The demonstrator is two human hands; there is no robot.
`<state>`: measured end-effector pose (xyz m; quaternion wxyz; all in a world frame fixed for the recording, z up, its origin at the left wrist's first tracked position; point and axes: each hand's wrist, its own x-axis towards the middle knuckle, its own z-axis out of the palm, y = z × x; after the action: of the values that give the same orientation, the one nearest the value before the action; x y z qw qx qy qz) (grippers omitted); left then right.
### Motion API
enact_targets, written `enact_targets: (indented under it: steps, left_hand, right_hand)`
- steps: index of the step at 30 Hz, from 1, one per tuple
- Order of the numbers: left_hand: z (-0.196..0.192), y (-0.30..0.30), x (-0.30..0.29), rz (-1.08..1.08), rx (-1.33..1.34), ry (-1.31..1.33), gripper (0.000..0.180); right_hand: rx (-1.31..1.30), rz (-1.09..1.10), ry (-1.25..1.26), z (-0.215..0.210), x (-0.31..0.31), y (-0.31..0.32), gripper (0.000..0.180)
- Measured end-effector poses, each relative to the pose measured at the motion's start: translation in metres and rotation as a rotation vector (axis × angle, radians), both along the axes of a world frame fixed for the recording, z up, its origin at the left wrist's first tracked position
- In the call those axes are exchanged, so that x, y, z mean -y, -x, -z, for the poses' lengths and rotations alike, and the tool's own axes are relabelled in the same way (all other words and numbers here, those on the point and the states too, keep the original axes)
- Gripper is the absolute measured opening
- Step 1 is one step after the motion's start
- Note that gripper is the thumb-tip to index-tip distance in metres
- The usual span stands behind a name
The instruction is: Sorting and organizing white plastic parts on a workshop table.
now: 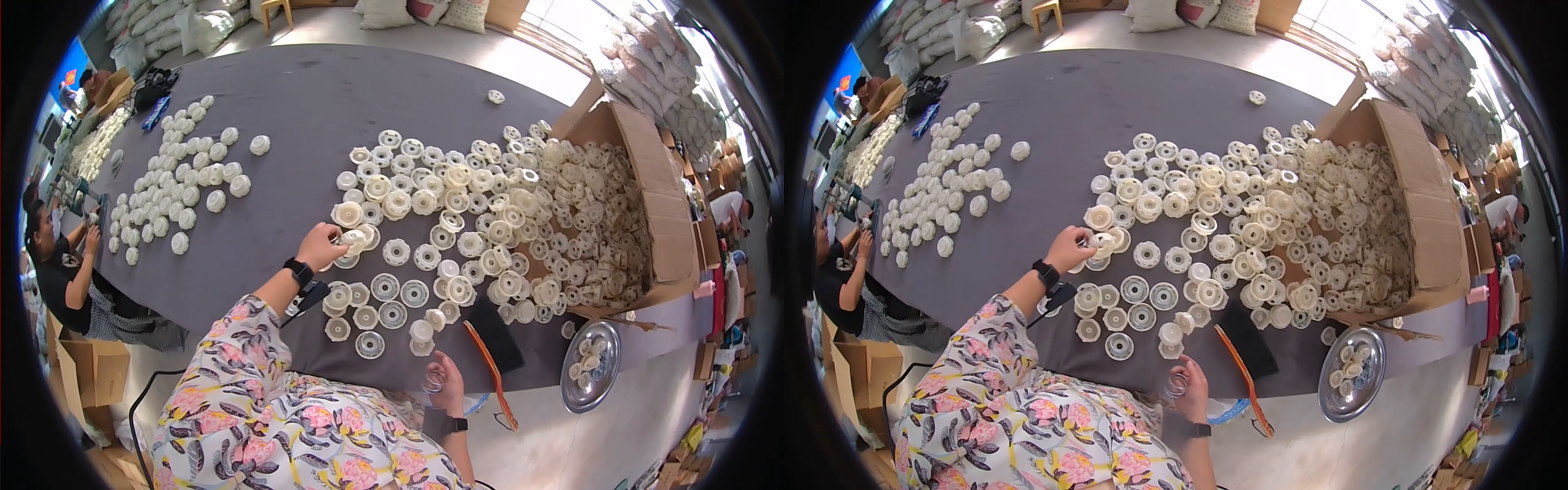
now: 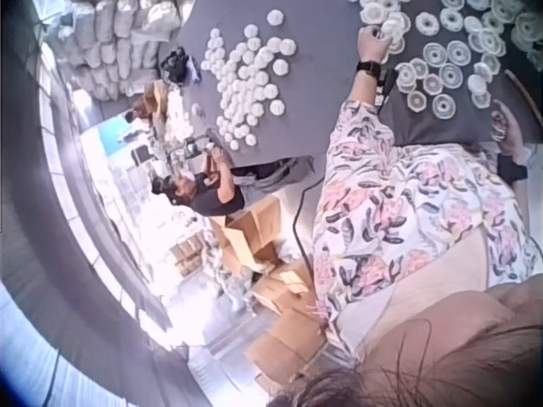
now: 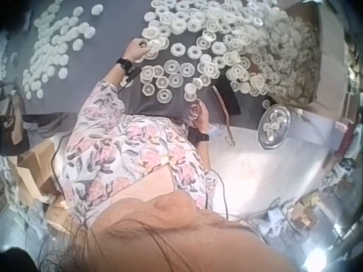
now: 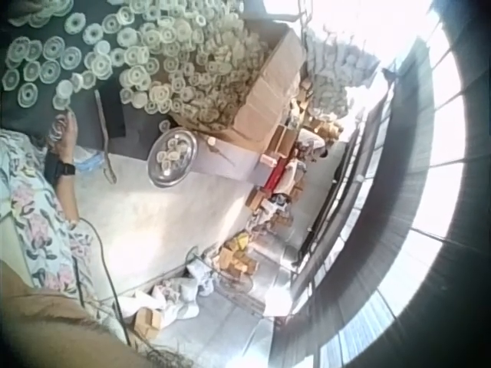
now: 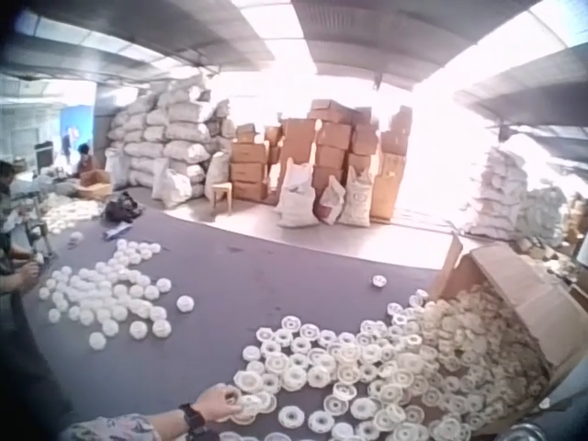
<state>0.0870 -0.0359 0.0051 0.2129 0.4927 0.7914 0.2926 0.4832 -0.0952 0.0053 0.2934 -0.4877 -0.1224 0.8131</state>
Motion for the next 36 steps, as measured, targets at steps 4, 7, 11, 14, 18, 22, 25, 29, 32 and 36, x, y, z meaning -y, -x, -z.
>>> enact_targets:
  steps: [4,7,11,14,18,22,25,29,32,36]
  left_hand:
    - [-0.015,0.028,0.049,-0.164,-0.152,-0.046,0.023]
    - [0.007,0.054,0.087,-0.174,-0.395,-0.036,0.021]
    - [0.028,0.059,0.129,-0.027,-0.400,0.109,0.029]
    - [0.026,0.058,0.140,-0.088,-0.275,0.022,0.037]
    - [0.017,0.058,0.126,-0.239,-0.057,-0.087,0.038]
    - [0.022,0.050,0.105,-0.194,0.002,-0.190,0.036]
    - [0.036,0.049,0.103,-0.099,-0.002,-0.149,0.034]
    - [0.045,0.050,0.115,-0.060,-0.248,-0.262,0.036]
    - [0.027,0.022,0.116,-0.031,-0.023,-0.173,0.039]
    - [-0.040,-0.070,0.104,0.546,0.544,0.102,0.045]
  right_hand:
    - [-0.026,-0.027,0.024,0.001,-0.001,0.014,0.026]
    - [-0.022,-0.106,0.020,0.000,0.001,0.028,0.025]
    - [-0.014,-0.157,0.023,0.002,0.005,0.035,0.024]
    - [-0.010,-0.176,0.021,0.007,0.008,0.034,0.025]
    - [0.023,-0.167,0.056,0.006,0.011,0.038,0.023]
    - [-0.024,-0.158,0.061,0.011,0.016,0.038,0.022]
    - [0.017,-0.139,0.072,0.015,0.020,0.036,0.022]
    - [-0.031,-0.101,0.091,0.020,0.022,0.028,0.027]
    - [-0.074,-0.109,0.094,0.024,0.021,0.027,0.029]
    - [-0.357,-0.107,0.153,0.009,0.019,0.049,0.030]
